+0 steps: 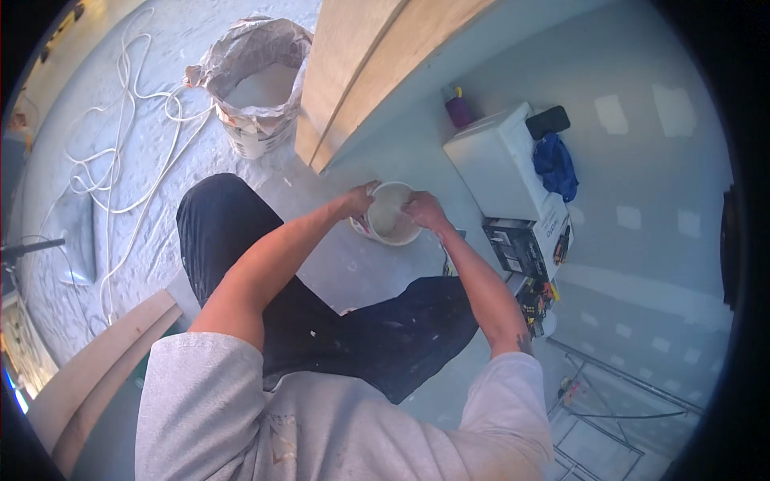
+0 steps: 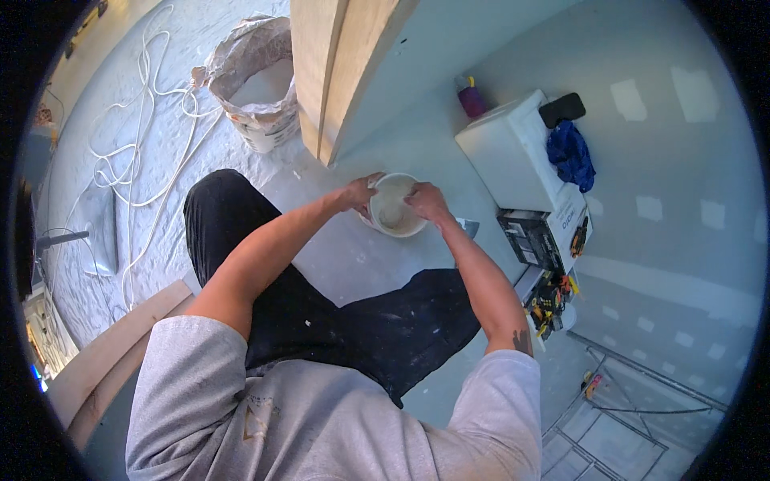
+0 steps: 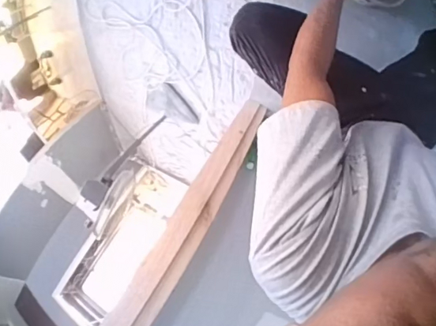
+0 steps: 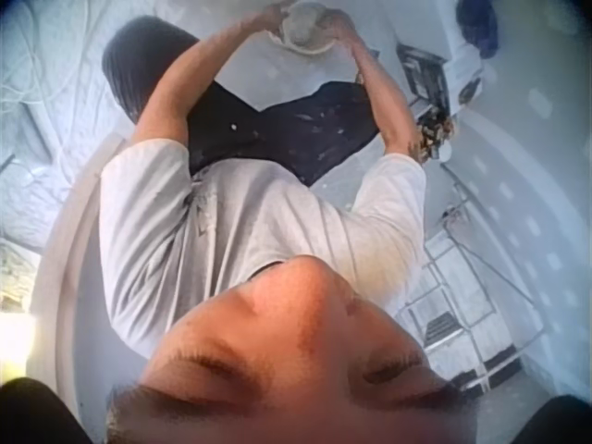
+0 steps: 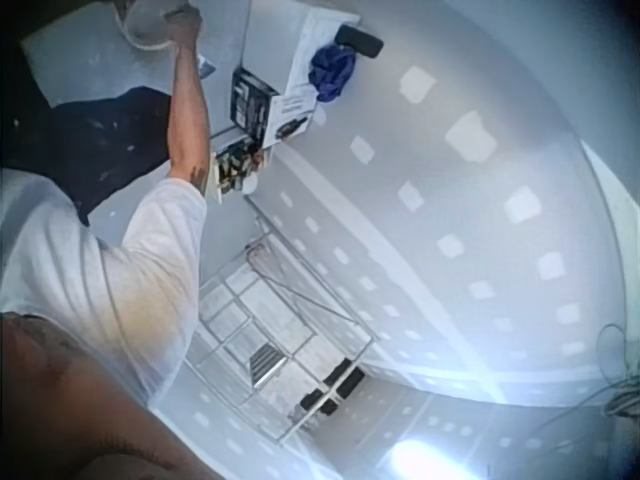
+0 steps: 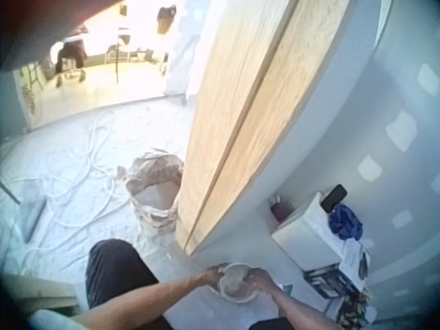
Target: Applying joint compound to a ceiling with a taping knife and mixing more compound in a bucket.
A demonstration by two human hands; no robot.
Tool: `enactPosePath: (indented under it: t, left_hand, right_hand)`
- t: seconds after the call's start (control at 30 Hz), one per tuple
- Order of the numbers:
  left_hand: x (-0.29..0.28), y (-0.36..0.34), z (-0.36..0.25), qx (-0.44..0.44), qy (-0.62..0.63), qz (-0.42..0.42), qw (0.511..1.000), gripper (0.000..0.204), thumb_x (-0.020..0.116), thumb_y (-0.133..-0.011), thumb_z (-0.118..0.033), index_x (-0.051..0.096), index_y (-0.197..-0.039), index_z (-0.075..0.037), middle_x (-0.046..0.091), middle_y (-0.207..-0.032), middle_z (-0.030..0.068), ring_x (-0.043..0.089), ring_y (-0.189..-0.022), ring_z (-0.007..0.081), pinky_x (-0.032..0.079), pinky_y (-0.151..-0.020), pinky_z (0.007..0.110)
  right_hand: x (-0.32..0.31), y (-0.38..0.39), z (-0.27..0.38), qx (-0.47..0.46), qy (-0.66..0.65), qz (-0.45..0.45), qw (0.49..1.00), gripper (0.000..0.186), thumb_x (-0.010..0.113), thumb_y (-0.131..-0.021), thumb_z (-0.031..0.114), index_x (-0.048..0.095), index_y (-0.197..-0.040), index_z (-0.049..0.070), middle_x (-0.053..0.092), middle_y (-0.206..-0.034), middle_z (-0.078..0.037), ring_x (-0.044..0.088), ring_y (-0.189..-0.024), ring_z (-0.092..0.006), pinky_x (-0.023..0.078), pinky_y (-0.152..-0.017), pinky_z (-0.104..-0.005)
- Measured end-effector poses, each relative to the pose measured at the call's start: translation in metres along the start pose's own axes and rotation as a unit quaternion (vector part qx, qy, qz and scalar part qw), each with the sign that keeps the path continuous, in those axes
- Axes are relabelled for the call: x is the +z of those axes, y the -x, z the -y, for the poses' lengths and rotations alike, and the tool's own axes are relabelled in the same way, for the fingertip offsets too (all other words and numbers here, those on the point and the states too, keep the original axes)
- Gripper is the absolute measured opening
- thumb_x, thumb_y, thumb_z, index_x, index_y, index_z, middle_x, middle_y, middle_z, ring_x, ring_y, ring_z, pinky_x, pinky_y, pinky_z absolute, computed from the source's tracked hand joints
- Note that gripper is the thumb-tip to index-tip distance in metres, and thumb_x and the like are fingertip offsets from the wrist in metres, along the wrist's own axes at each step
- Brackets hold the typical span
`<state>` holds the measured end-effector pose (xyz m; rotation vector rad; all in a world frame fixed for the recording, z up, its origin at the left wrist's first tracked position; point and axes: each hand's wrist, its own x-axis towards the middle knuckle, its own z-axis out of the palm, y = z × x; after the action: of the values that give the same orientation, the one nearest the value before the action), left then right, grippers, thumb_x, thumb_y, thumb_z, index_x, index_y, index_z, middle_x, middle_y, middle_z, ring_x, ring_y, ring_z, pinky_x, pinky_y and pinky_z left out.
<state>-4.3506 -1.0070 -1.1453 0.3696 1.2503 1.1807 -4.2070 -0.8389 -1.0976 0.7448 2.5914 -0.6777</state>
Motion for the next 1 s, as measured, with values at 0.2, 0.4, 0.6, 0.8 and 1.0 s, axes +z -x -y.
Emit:
enactPosePath:
  t: [0.2, 0.4, 0.6, 0.8, 1.0]
  left_hand:
    - [0.006, -0.009, -0.006, 0.020, -0.096, 0.018, 0.995, 0.056, 0.052, -0.094, -0.010, 0.032, -0.146, -0.012, 0.030, -0.149, 0.0192, 0.045, -0.124, 0.0449, 0.060, -0.078, 0.053]
    - [-0.043, -0.040, 0.034, 0.149, -0.207, 0.044, 0.966, 0.061, 0.059, -0.092, -0.018, 0.031, -0.146, -0.007, 0.024, -0.151, 0.0203, 0.036, -0.131, 0.0446, 0.050, -0.096, 0.053]
    - [0.000, -0.022, 0.022, -0.030, -0.018, 0.029, 0.999, 0.050, 0.047, -0.098, -0.013, 0.033, -0.146, -0.014, 0.030, -0.149, 0.0191, 0.042, -0.127, 0.0440, 0.057, -0.086, 0.050]
    - [-0.028, -0.034, 0.016, 0.028, -0.064, -0.008, 0.998, 0.053, 0.043, -0.098, -0.008, 0.028, -0.147, -0.019, 0.034, -0.145, 0.0183, 0.049, -0.121, 0.0424, 0.062, -0.068, 0.051]
    - [-0.047, -0.027, 0.023, 0.048, -0.111, -0.032, 0.992, 0.052, 0.046, -0.098, -0.012, 0.030, -0.147, -0.021, 0.031, -0.148, 0.0194, 0.053, -0.116, 0.0449, 0.060, -0.070, 0.055]
  right_hand:
    - [0.022, 0.001, -0.004, -0.066, 0.165, 0.117, 0.977, 0.029, 0.067, -0.078, 0.024, 0.066, -0.099, 0.005, 0.067, -0.103, -0.019, 0.064, -0.093, -0.0402, 0.051, -0.082, -0.0459]
    - [0.027, 0.017, 0.015, -0.019, 0.206, 0.014, 0.978, 0.030, 0.066, -0.079, 0.022, 0.066, -0.103, 0.005, 0.067, -0.100, -0.018, 0.065, -0.090, -0.0385, 0.051, -0.082, -0.0474]
    - [-0.003, 0.037, -0.004, 0.046, 0.060, -0.015, 0.997, 0.032, 0.061, -0.081, 0.018, 0.065, -0.111, 0.007, 0.068, -0.099, -0.017, 0.065, -0.090, -0.0369, 0.051, -0.082, -0.0480]
    - [0.000, -0.018, 0.022, -0.093, 0.093, 0.091, 0.987, 0.028, 0.056, -0.085, 0.019, 0.065, -0.107, 0.003, 0.068, -0.097, -0.023, 0.066, -0.085, -0.0393, 0.053, -0.078, -0.0488]
    - [0.061, -0.003, 0.019, -0.062, 0.225, 0.033, 0.972, 0.027, 0.052, -0.087, 0.020, 0.065, -0.106, 0.005, 0.067, -0.093, -0.021, 0.066, -0.082, -0.0386, 0.053, -0.073, -0.0504]
